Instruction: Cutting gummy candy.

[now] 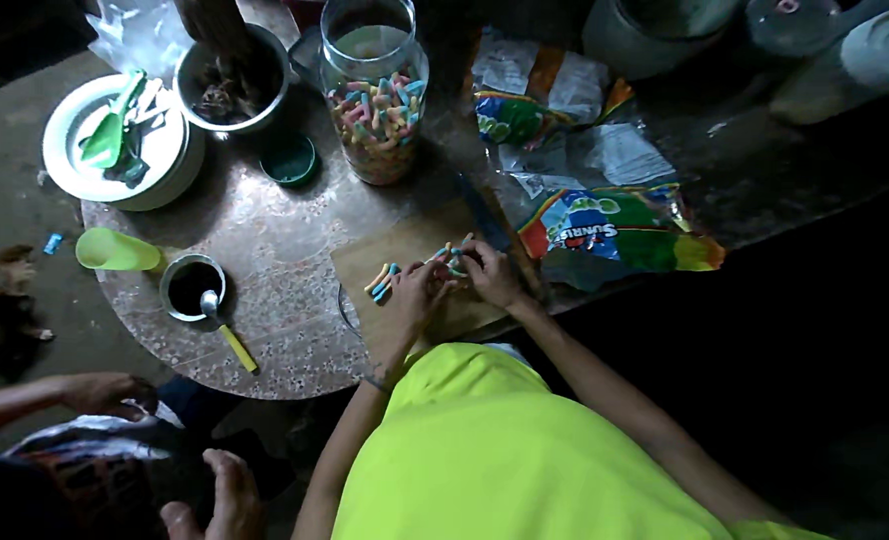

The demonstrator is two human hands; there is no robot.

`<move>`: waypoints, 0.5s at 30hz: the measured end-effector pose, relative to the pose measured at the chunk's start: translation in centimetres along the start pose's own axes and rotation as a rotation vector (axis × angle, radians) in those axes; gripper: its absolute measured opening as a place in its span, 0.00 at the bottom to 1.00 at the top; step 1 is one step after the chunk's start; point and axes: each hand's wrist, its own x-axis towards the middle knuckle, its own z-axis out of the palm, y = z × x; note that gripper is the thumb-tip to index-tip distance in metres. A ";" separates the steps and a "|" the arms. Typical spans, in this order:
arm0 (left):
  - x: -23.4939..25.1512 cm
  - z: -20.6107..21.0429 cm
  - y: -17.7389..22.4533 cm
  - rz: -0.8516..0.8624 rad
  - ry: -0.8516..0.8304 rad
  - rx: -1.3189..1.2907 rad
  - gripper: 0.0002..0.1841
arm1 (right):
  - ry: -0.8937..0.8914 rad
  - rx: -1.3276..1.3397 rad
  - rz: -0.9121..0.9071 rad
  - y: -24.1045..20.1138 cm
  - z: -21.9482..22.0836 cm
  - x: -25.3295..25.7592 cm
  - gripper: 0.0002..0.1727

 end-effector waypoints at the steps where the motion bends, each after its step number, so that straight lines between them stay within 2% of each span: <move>1: 0.0 0.4 0.0 -0.012 0.020 0.012 0.13 | 0.009 0.081 0.062 -0.3 0.0 0.0 0.16; 4: 0.1 0.7 0.1 -0.008 0.049 0.005 0.09 | 0.146 0.219 0.160 -0.7 -1.1 0.2 0.19; 6: -0.1 0.5 0.1 0.021 0.069 -0.038 0.10 | 0.211 0.216 0.143 -1.1 -2.4 0.3 0.19; 7: -0.1 0.3 0.2 0.027 0.081 -0.070 0.14 | 0.202 0.212 0.122 -1.5 -3.1 0.2 0.18; 9: 0.1 -0.5 0.7 0.011 0.098 -0.198 0.23 | 0.113 0.223 0.052 -2.1 -3.9 0.1 0.14; 11: 0.3 -1.9 2.0 -0.008 0.078 -0.387 0.26 | -0.040 0.251 -0.017 -2.7 -3.5 0.1 0.11; 13: 0.1 -2.8 2.6 0.011 0.101 -0.523 0.17 | -0.188 0.264 -0.028 -3.6 -3.1 -0.1 0.11; 15: -0.7 -3.5 1.9 0.017 0.183 -0.535 0.10 | -0.221 0.145 -0.032 -3.8 -3.1 -0.2 0.12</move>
